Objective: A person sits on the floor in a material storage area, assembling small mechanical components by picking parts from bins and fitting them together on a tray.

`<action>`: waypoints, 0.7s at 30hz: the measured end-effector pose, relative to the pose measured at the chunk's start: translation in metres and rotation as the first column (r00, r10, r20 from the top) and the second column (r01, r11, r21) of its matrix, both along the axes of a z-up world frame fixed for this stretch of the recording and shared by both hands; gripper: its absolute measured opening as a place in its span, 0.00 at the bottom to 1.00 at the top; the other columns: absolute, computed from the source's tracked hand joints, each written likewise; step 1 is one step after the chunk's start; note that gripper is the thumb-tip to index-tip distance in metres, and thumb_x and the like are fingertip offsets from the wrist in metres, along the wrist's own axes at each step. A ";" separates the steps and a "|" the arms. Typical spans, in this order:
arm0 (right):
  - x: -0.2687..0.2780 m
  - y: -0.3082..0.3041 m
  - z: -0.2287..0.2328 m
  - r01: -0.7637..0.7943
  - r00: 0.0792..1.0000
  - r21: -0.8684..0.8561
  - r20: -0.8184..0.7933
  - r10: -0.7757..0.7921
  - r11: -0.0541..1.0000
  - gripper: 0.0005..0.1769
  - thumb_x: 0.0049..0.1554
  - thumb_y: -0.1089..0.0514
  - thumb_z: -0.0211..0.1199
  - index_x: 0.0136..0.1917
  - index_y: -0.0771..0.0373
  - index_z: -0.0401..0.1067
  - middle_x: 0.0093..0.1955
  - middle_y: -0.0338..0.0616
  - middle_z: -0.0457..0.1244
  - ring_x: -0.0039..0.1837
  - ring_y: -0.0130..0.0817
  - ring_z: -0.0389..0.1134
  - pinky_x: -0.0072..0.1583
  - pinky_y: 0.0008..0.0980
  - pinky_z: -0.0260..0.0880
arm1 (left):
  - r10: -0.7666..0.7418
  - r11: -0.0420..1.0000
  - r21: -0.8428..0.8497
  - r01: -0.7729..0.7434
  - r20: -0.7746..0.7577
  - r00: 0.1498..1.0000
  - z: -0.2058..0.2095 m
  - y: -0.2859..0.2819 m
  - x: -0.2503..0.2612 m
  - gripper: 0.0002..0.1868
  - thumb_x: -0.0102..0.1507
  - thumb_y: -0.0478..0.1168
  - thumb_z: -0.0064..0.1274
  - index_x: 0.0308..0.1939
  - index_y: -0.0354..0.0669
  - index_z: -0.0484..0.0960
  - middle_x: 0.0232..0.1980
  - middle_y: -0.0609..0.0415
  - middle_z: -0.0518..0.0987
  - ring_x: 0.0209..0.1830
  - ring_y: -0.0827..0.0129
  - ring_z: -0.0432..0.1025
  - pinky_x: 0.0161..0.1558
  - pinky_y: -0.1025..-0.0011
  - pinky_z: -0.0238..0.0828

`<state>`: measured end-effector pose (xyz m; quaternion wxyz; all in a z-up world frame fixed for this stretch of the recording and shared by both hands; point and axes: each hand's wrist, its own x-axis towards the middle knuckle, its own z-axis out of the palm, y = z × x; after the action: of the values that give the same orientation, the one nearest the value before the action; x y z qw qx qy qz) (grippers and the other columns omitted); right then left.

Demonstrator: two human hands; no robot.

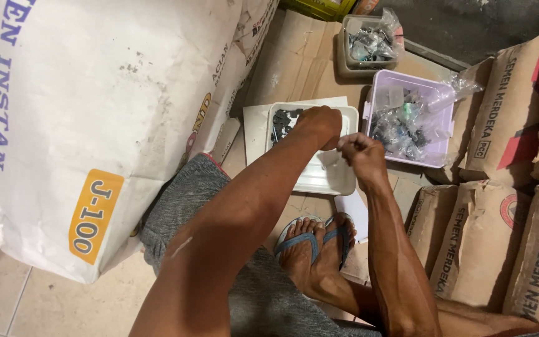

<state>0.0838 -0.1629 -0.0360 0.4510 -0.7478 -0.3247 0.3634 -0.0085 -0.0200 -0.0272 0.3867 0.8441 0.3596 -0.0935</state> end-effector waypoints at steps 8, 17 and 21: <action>0.005 0.014 0.017 0.318 0.848 0.129 -0.482 -0.221 0.939 0.07 0.58 0.58 0.69 0.49 0.59 0.74 0.37 0.32 0.64 0.42 0.22 0.66 0.48 0.22 0.66 | 0.337 0.903 -0.333 -0.272 0.155 0.929 0.006 0.013 0.017 0.06 0.57 0.33 0.57 0.26 0.35 0.85 0.21 0.46 0.82 0.19 0.60 0.81 0.24 0.65 0.82; -0.002 0.013 0.024 0.369 0.919 0.312 -0.265 -0.293 0.876 0.08 0.59 0.63 0.69 0.52 0.65 0.76 0.36 0.38 0.64 0.38 0.21 0.65 0.41 0.18 0.65 | 0.558 0.726 -0.605 -0.328 0.239 0.795 0.029 0.007 0.005 0.08 0.53 0.27 0.52 0.33 0.31 0.85 0.24 0.42 0.83 0.19 0.62 0.81 0.23 0.72 0.84; -0.011 0.013 0.030 0.208 0.978 0.497 -0.080 -0.194 0.842 0.24 0.60 0.68 0.69 0.66 0.68 0.62 0.41 0.49 0.67 0.40 0.27 0.67 0.44 0.24 0.70 | 0.536 0.707 -0.613 -0.353 0.139 0.833 0.033 0.011 0.000 0.09 0.53 0.26 0.52 0.35 0.29 0.85 0.24 0.41 0.84 0.19 0.59 0.82 0.23 0.68 0.85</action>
<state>0.0732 -0.1502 -0.0056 0.6698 -0.6295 -0.3220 0.2267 -0.0081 -0.0085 0.0056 0.6796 0.5815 0.4458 0.0344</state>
